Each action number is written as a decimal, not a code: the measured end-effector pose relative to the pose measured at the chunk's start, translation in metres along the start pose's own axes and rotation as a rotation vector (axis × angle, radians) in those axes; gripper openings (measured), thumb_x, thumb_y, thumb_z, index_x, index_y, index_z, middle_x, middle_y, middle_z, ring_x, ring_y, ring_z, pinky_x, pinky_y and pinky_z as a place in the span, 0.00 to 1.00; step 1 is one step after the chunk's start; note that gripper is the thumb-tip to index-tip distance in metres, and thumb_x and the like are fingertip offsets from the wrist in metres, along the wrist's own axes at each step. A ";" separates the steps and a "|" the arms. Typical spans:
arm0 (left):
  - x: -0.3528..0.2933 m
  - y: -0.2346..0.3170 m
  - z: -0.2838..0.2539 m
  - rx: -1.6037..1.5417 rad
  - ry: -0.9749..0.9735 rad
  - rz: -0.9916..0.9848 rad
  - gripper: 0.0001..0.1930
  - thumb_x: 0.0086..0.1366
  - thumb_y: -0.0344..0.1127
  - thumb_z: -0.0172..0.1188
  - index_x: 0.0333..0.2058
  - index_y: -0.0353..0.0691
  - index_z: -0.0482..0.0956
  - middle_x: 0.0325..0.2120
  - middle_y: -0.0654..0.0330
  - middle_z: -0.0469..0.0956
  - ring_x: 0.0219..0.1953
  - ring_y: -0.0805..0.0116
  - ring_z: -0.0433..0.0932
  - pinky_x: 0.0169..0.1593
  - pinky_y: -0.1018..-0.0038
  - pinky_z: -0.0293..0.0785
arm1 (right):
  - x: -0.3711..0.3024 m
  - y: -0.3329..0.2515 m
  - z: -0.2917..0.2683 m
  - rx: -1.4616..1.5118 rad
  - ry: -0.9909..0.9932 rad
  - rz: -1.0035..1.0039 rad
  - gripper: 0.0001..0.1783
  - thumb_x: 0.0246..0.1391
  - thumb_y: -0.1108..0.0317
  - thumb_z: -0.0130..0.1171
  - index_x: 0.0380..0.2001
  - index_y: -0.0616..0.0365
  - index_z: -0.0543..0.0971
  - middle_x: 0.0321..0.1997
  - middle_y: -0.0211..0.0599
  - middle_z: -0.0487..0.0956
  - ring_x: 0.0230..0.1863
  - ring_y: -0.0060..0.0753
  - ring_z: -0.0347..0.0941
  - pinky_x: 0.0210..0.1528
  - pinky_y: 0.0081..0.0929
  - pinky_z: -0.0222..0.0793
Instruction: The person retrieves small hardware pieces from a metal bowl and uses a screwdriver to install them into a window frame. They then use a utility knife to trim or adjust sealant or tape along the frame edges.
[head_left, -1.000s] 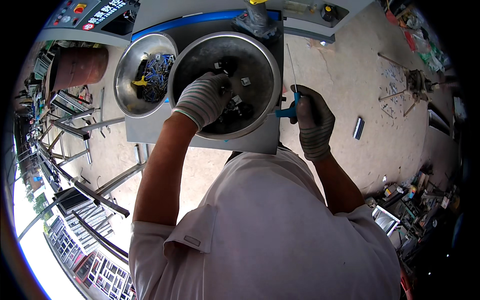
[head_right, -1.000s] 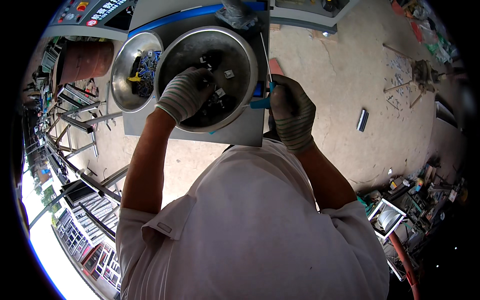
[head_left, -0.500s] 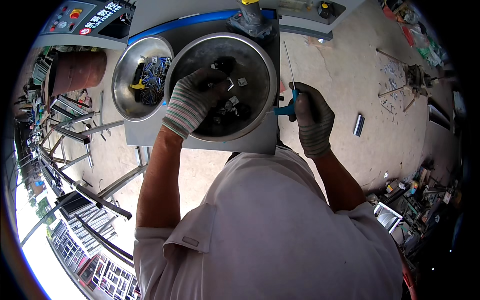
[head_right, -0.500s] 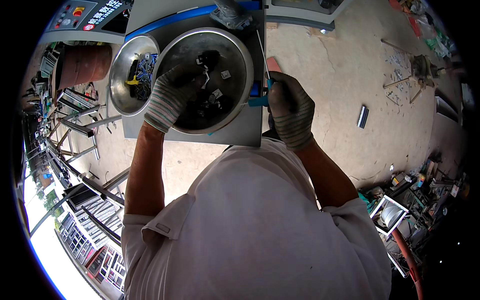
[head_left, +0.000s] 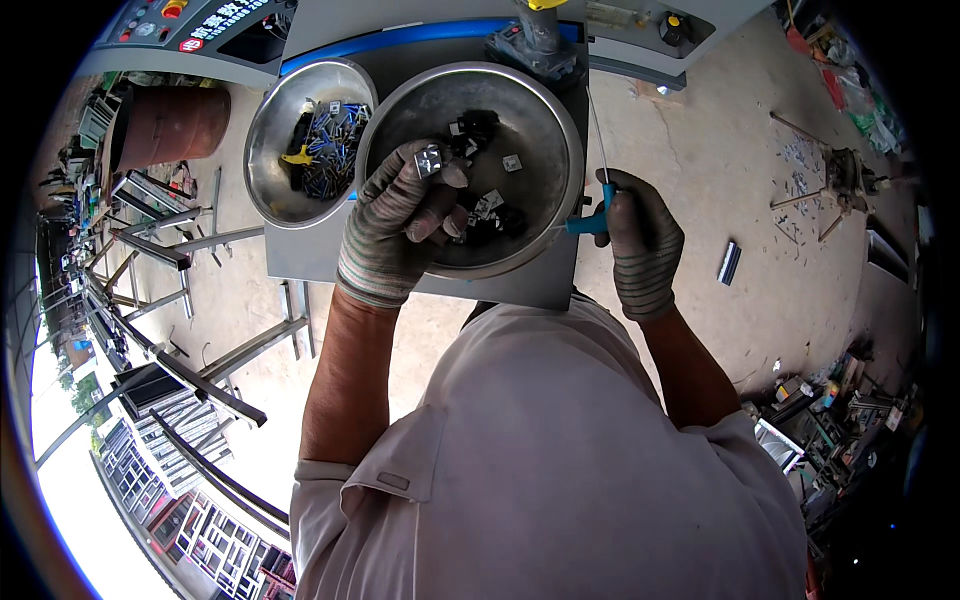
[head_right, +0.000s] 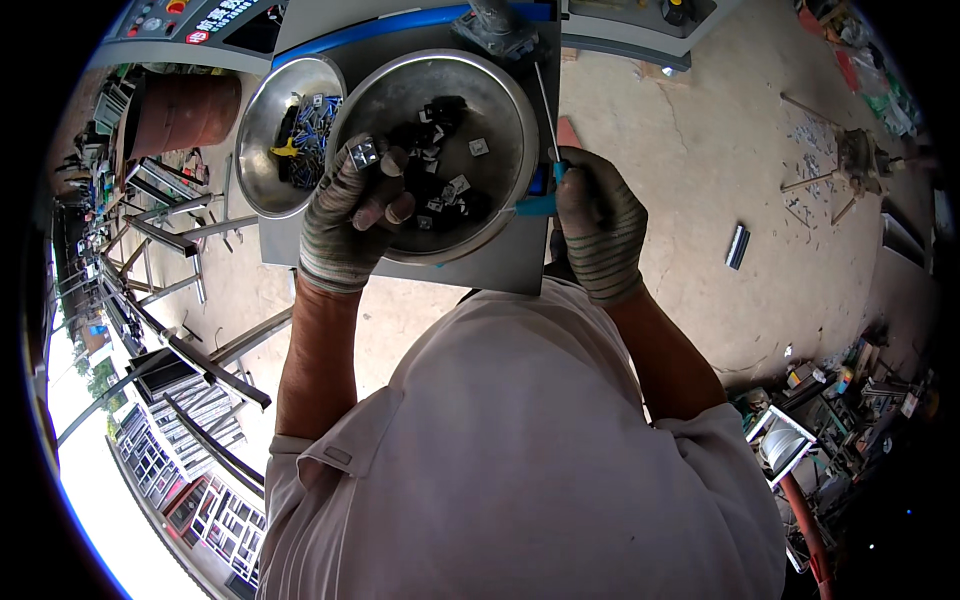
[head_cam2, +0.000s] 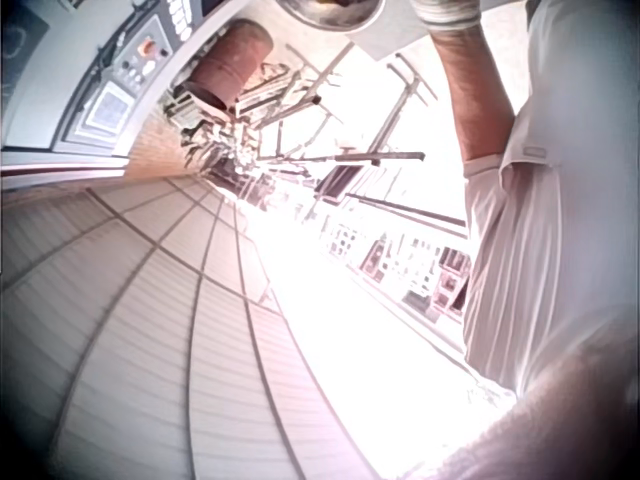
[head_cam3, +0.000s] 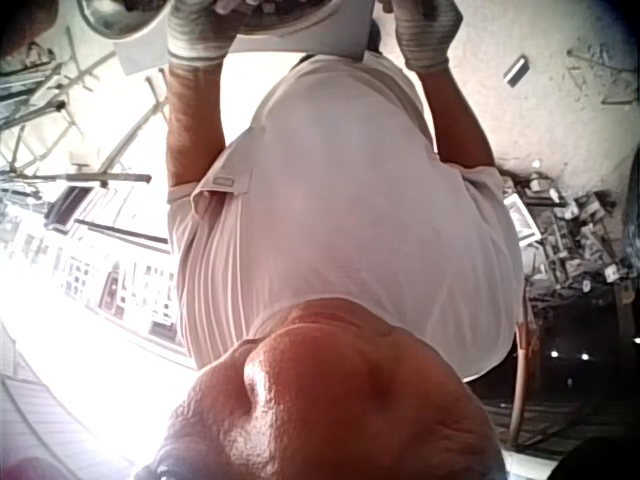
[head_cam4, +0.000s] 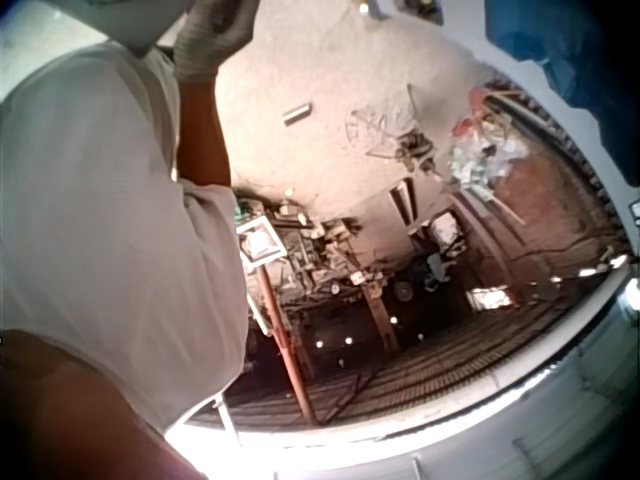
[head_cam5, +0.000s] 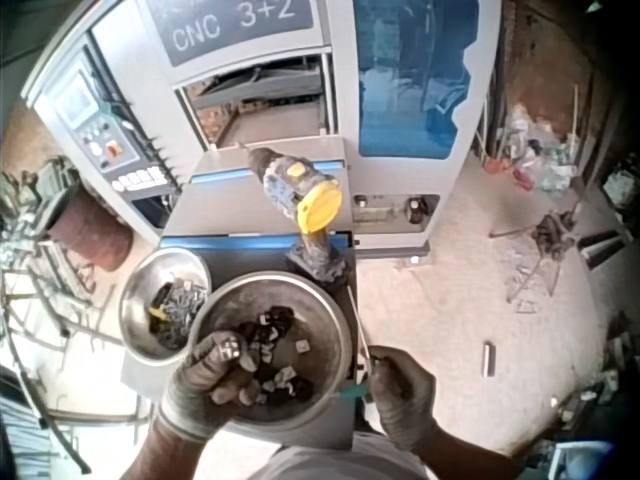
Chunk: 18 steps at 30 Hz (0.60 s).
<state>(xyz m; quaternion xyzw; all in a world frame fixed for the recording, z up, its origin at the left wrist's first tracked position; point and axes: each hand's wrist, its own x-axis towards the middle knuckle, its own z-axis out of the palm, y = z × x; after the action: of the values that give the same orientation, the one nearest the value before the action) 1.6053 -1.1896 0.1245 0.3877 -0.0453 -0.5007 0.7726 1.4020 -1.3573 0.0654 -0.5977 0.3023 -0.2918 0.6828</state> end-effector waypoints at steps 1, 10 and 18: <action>-0.001 0.000 0.000 -0.009 -0.008 0.003 0.09 0.75 0.39 0.59 0.46 0.42 0.81 0.35 0.61 0.84 0.19 0.82 0.64 0.35 0.75 0.73 | 0.000 0.001 0.000 0.003 -0.002 -0.005 0.15 0.69 0.61 0.60 0.52 0.61 0.80 0.30 0.23 0.75 0.28 0.13 0.68 0.31 0.17 0.68; 0.005 0.005 -0.006 -0.232 -0.099 -0.028 0.17 0.79 0.44 0.49 0.52 0.38 0.78 0.40 0.58 0.78 0.20 0.82 0.63 0.36 0.79 0.66 | -0.001 0.002 0.004 -0.018 0.017 -0.007 0.22 0.69 0.52 0.59 0.52 0.61 0.81 0.28 0.24 0.69 0.26 0.16 0.66 0.29 0.19 0.66; 0.024 0.014 -0.007 0.418 0.339 0.018 0.13 0.77 0.43 0.53 0.44 0.38 0.79 0.28 0.62 0.76 0.19 0.78 0.62 0.29 0.77 0.68 | 0.000 0.006 -0.004 -0.019 0.005 0.005 0.17 0.69 0.60 0.61 0.52 0.61 0.80 0.30 0.23 0.75 0.30 0.12 0.68 0.32 0.16 0.67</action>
<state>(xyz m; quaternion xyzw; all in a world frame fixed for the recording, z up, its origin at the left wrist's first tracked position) 1.6307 -1.2022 0.1213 0.6167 -0.0211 -0.4015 0.6768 1.3986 -1.3592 0.0585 -0.6027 0.3083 -0.2886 0.6770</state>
